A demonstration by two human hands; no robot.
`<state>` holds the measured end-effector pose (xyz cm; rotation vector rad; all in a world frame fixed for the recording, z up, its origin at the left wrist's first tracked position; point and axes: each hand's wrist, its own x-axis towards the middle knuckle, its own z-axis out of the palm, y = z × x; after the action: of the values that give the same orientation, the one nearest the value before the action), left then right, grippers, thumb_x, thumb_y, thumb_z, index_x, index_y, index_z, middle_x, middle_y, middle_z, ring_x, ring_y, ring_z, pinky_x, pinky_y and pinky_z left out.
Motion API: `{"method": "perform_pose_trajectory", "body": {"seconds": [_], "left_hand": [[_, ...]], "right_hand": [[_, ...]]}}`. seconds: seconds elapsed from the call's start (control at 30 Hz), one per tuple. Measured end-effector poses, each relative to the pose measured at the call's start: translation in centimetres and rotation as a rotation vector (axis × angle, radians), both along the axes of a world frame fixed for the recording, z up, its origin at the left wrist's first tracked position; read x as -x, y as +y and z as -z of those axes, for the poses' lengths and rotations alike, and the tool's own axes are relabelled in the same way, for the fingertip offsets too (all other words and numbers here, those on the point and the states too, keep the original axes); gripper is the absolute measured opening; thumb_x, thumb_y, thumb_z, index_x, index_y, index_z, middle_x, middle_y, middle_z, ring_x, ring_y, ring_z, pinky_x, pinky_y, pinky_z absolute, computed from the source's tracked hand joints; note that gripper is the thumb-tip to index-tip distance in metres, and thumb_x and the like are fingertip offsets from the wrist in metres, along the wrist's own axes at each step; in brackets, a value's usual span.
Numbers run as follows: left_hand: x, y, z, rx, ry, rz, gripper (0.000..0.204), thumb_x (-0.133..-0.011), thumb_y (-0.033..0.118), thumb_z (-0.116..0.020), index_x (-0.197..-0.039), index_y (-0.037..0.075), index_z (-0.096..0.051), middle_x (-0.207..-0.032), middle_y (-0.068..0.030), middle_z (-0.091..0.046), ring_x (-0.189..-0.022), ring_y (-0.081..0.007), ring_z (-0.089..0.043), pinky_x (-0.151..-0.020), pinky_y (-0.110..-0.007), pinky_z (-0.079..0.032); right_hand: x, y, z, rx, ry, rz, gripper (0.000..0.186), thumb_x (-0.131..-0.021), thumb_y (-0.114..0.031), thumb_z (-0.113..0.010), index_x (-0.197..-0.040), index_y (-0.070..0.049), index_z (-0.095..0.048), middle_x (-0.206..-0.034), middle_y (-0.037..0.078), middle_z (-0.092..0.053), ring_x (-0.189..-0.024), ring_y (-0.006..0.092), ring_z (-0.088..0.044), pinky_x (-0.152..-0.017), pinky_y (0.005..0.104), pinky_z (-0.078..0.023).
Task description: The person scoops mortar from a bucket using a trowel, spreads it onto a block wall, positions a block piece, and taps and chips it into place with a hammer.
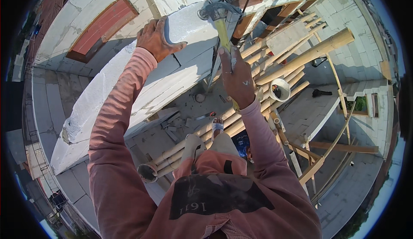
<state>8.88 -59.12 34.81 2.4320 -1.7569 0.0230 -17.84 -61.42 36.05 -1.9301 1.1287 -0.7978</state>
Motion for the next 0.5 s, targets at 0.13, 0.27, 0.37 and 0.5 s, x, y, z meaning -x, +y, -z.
{"method": "perform_pose_trajectory", "body": {"seconds": [0.13, 0.27, 0.37, 0.5], "left_hand": [[0.2, -0.4, -0.2, 0.015, -0.049, 0.008, 0.109, -0.066, 0.070, -0.074, -0.148, 0.008, -0.038, -0.139, -0.0173, -0.048, -0.132, -0.0358, -0.046, -0.112, -0.049, -0.033], [0.5, -0.6, -0.3, -0.035, -0.026, -0.019, 0.113, -0.065, 0.073, -0.072, -0.151, 0.008, -0.035, -0.142, -0.0175, -0.045, -0.136, -0.0370, -0.042, -0.116, -0.052, -0.028], [0.6, -0.7, -0.2, -0.049, -0.038, -0.026, 0.112, -0.066, 0.071, -0.073, -0.151, 0.008, -0.035, -0.142, -0.0169, -0.045, -0.136, -0.0367, -0.042, -0.116, -0.052, -0.028], [-0.2, -0.3, 0.0, -0.050, -0.037, -0.028, 0.112, -0.066, 0.071, -0.073, -0.151, 0.008, -0.034, -0.143, -0.0163, -0.044, -0.137, -0.0370, -0.040, -0.117, -0.051, -0.027]], "right_hand": [[-0.3, -0.3, 1.9, 0.183, 0.153, 0.046, 0.038, -0.102, -0.034, -0.050, -0.111, 0.003, -0.052, -0.068, 0.024, -0.062, -0.067, 0.0459, -0.061, -0.060, 0.0526, -0.049], [0.9, -1.6, 1.1, -0.025, 0.108, -0.034, 0.040, -0.101, -0.034, -0.053, -0.110, 0.005, -0.053, -0.065, 0.024, -0.060, -0.063, 0.0438, -0.062, -0.058, 0.0498, -0.049], [1.8, -2.0, 0.2, 0.011, 0.016, -0.045, 0.045, -0.102, -0.043, -0.052, -0.106, 0.002, -0.059, -0.064, 0.010, -0.057, -0.056, 0.0202, -0.056, -0.054, 0.0354, -0.043], [1.5, -0.1, -3.8, -0.121, -0.246, 0.055, 0.039, -0.103, -0.039, -0.051, -0.103, -0.001, -0.060, -0.062, 0.002, -0.050, -0.056, 0.0095, -0.049, -0.052, 0.0289, -0.039]]}}
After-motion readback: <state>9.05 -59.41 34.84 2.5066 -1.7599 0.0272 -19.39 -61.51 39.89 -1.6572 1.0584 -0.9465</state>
